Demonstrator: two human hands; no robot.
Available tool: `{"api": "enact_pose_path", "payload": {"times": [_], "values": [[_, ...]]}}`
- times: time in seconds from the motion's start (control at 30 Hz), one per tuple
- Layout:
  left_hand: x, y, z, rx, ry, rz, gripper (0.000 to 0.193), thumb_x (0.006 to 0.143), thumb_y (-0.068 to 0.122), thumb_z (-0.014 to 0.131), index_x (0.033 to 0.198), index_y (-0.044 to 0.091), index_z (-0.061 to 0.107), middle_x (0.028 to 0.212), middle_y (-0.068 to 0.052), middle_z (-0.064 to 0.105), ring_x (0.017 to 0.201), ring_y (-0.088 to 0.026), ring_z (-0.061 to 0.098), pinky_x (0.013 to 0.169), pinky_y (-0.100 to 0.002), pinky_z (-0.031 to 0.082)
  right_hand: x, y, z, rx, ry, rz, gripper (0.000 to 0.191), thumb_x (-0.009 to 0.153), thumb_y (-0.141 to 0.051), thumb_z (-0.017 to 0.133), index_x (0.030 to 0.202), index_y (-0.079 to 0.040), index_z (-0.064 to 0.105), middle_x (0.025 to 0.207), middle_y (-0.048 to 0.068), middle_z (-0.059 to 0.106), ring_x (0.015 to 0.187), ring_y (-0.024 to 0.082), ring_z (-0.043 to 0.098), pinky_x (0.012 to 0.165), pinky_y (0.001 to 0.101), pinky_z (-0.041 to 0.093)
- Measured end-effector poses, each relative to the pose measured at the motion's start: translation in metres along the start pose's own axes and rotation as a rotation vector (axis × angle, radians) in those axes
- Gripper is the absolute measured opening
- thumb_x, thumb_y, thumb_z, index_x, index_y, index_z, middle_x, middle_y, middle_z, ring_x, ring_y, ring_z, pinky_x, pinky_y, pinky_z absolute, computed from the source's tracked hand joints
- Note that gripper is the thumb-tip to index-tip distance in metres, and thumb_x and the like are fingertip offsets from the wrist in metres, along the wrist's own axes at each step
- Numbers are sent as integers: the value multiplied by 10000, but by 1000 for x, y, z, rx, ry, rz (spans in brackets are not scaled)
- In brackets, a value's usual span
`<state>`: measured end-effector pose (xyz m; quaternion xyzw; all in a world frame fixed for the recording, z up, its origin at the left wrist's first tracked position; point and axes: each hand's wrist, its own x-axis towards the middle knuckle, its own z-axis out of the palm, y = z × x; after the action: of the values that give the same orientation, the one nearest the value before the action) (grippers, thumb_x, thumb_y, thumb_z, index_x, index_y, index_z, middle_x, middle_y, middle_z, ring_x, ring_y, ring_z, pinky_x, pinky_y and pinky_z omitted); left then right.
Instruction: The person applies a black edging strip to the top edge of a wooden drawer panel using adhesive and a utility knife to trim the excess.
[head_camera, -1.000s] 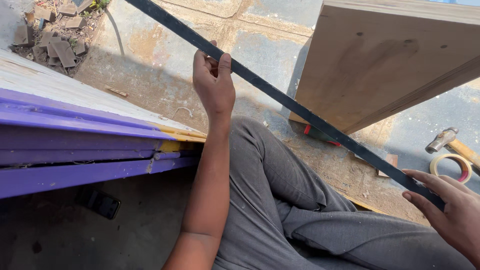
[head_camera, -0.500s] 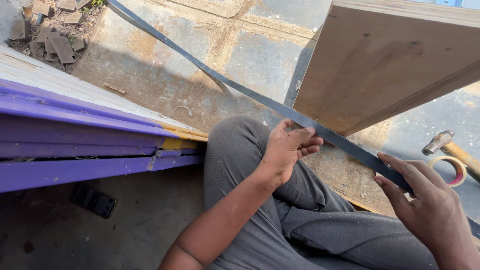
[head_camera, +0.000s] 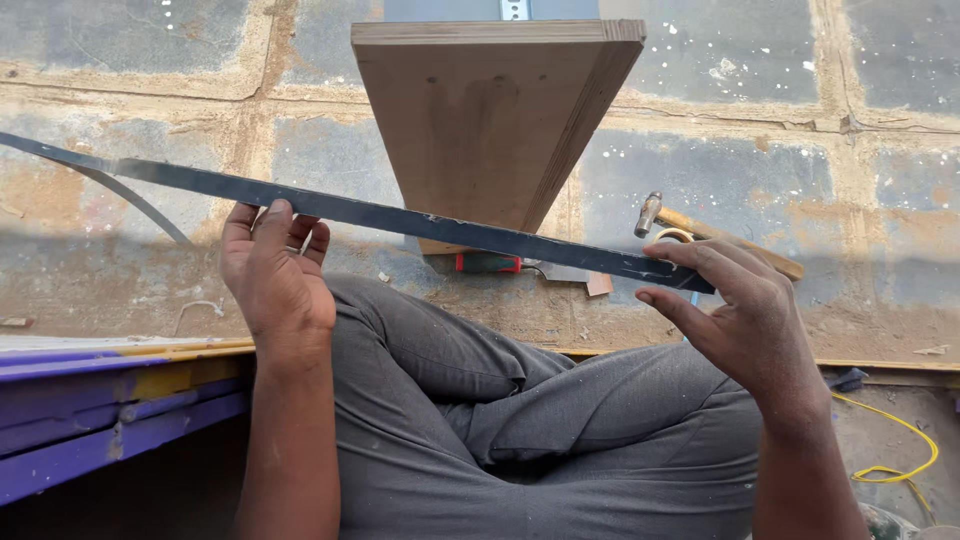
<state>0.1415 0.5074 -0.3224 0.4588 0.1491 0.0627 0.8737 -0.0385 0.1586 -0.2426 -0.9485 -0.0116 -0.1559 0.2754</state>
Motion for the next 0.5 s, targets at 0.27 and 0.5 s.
{"api": "enact_pose_path", "payload": {"times": [0.27, 0.5], "values": [[1, 32, 2, -9, 38, 83, 343, 1018, 11, 563, 1347, 39, 472, 1191, -109, 585, 1048, -219, 645, 895, -391, 594, 0, -19, -12, 234, 23, 154, 430, 842, -168, 802, 1242, -45, 699, 1159, 108, 754, 962, 134, 737, 776, 289, 622], [-3, 47, 3, -26, 47, 137, 314, 1038, 9, 544, 1344, 38, 474, 1168, -100, 601, 1000, -181, 626, 878, -385, 592, -1, -21, -10, 488, 178, 157, 228, 955, -58, 703, 1175, 3, 699, 1220, 123, 686, 1078, 161, 723, 938, 281, 641]]}}
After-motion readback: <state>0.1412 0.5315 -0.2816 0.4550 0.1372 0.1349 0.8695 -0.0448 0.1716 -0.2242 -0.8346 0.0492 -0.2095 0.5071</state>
